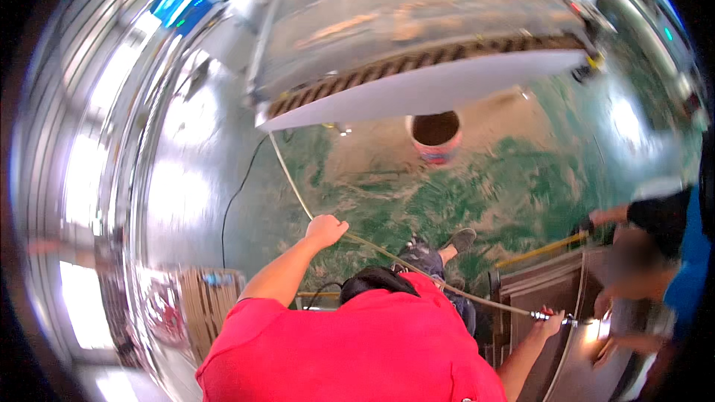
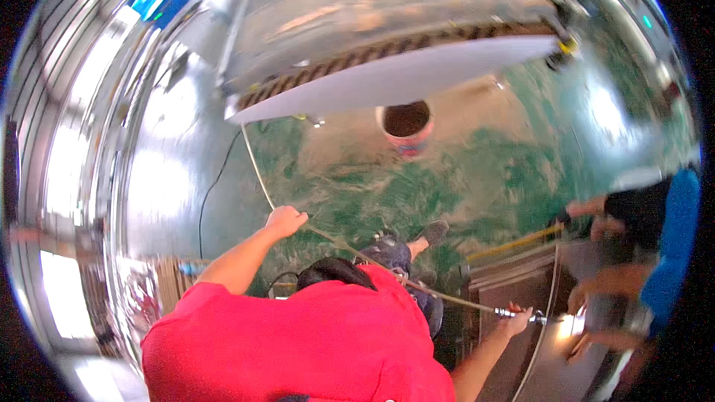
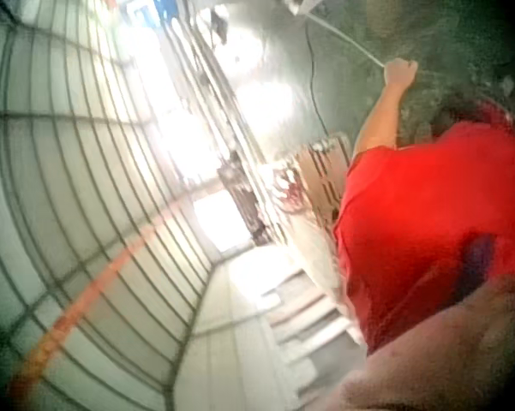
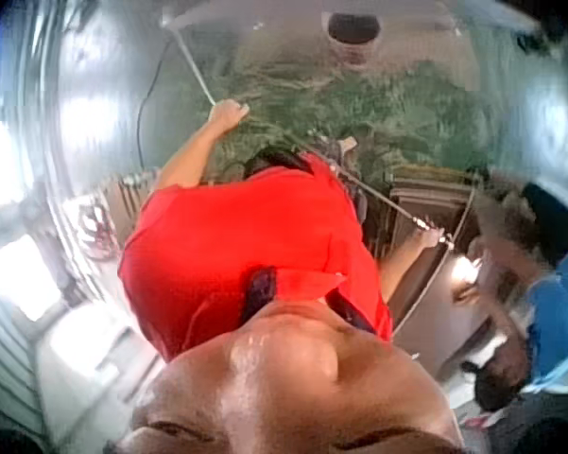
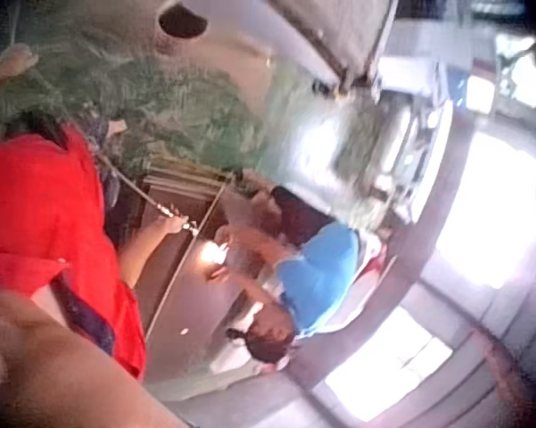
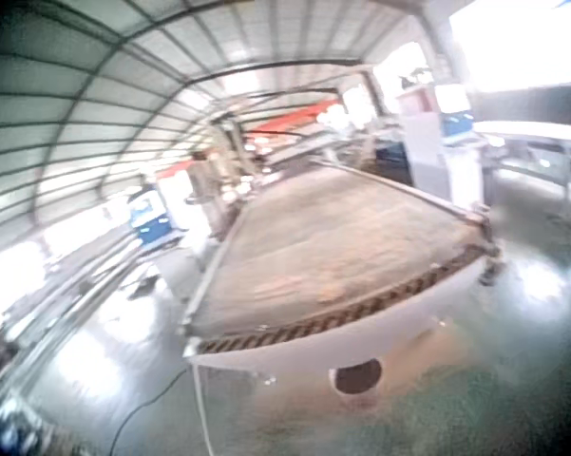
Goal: The person picks up and stacks cut wooden panels, then uses a pneumatic nail gun to fasten them together while a coworker illuminates the work area with a phone flashlight. The person also handles a long air hose and connects it to the nail gun.
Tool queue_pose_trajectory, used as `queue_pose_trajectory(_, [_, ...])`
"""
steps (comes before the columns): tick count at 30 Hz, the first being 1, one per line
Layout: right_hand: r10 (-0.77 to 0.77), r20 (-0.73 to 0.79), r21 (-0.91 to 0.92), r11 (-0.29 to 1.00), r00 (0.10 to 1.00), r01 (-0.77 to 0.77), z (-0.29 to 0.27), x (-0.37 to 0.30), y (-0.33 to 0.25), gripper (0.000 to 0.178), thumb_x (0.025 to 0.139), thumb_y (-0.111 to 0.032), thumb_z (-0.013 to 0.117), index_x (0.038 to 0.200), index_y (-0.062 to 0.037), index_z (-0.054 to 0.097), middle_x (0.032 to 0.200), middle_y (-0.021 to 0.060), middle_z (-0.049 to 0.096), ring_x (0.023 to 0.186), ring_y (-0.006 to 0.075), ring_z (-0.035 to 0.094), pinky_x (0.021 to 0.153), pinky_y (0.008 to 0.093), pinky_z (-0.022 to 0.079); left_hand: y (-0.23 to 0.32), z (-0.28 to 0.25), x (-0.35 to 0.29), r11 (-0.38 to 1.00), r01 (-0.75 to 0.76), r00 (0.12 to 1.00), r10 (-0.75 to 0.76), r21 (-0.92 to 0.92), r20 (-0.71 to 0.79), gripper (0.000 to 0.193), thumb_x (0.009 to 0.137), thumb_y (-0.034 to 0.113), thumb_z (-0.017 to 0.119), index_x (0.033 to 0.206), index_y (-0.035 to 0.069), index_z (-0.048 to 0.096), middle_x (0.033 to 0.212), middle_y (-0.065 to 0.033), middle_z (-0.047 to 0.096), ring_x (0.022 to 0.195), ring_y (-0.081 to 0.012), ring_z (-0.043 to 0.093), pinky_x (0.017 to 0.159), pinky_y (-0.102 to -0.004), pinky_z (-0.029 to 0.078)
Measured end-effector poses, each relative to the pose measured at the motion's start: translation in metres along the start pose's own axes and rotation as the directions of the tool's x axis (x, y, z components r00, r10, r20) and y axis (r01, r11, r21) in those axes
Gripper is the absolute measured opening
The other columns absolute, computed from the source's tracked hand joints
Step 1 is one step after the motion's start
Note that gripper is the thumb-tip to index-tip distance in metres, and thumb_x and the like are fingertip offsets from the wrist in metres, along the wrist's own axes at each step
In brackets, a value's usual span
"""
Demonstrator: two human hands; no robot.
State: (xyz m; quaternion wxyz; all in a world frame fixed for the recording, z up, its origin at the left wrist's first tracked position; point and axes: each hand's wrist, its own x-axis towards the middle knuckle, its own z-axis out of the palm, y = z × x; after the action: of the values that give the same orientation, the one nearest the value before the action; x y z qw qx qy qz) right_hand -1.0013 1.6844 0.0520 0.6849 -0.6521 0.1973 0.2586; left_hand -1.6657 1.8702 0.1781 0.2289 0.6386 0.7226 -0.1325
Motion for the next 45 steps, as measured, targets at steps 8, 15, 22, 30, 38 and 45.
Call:
queue_pose_trajectory(8, [-0.061,0.226,-0.148,0.984,0.972,0.096,0.063,-0.002,0.019,0.035,0.1,-0.032,0.048,0.09,0.0014,0.046,0.067,0.01,0.05,0.058,0.0236,0.051,0.058,0.0432,0.055,0.002,-0.015,-0.17,0.938,0.064,0.972,-0.136,-0.341,-0.193,0.06,0.09,0.05,0.047,0.066,-0.002,0.065,0.065,-0.026,0.06,0.067,-0.0442,0.062,0.067,-0.0524,0.049])
queue_pose_trajectory(15, [-0.013,0.191,-0.054,0.998,0.981,0.023,0.007,0.036,0.001,0.045,0.093,-0.039,0.054,0.095,0.0046,0.045,0.085,0.0152,0.055,0.071,0.0287,0.059,0.068,0.0458,0.058,-0.029,-0.024,-0.109,0.945,-0.002,0.999,0.013,-0.326,0.03,0.058,0.092,0.046,0.043,0.074,-0.002,0.068,0.079,-0.0259,0.066,0.081,-0.0441,0.063,0.076,-0.0532,0.049])
queue_pose_trajectory(22, [-0.057,-0.211,-0.031,0.998,0.976,0.052,-0.006,-0.115,0.031,0.028,0.094,-0.027,0.061,0.104,-0.0013,0.058,0.079,0.017,0.062,0.067,0.032,0.063,0.06,0.0451,0.054,-0.146,0.084,0.043,0.951,-0.304,0.929,0.281,0.063,0.239,0.059,0.093,0.048,0.042,0.091,-0.005,0.068,0.094,-0.0294,0.066,0.096,-0.0458,0.062,0.084,-0.0552,0.044])
queue_pose_trajectory(30, [0.132,-0.323,0.182,0.98,0.937,-0.075,-0.081,-0.118,0.046,0.035,0.095,-0.039,0.056,0.105,-0.0072,0.044,0.063,0.01,0.051,0.043,0.0257,0.056,0.039,0.0388,0.047,-0.011,0.021,0.114,0.903,-0.428,0.793,0.397,-0.043,0.461,0.055,0.094,0.048,0.049,0.072,0.0,0.063,0.059,-0.0136,0.058,0.06,-0.0257,0.058,0.06,-0.0405,0.045])
queue_pose_trajectory(38, [0.013,-0.435,0.06,0.998,0.9,0.015,-0.103,-0.023,-0.007,0.03,0.095,-0.033,0.058,0.096,-0.0052,0.047,0.066,0.009,0.053,0.045,0.0231,0.056,0.042,0.038,0.049,0.218,0.081,0.079,0.855,-0.501,0.532,0.427,-0.135,0.731,0.041,0.096,0.041,0.055,0.089,0.001,0.062,0.082,-0.0104,0.063,0.074,-0.0191,0.063,0.067,-0.0347,0.048])
queue_pose_trajectory(45, [-0.085,-0.5,-0.25,0.967,0.862,-0.05,-0.097,0.138,-0.003,0.03,0.093,-0.029,0.06,0.09,-0.0021,0.049,0.068,0.0095,0.055,0.048,0.0236,0.059,0.046,0.0379,0.05,0.455,0.155,0.041,0.636,-0.772,0.415,0.494,0.008,0.764,0.044,0.098,0.04,0.052,0.111,-0.001,0.06,0.102,-0.0185,0.067,0.1,-0.0296,0.063,0.089,-0.0393,0.047])
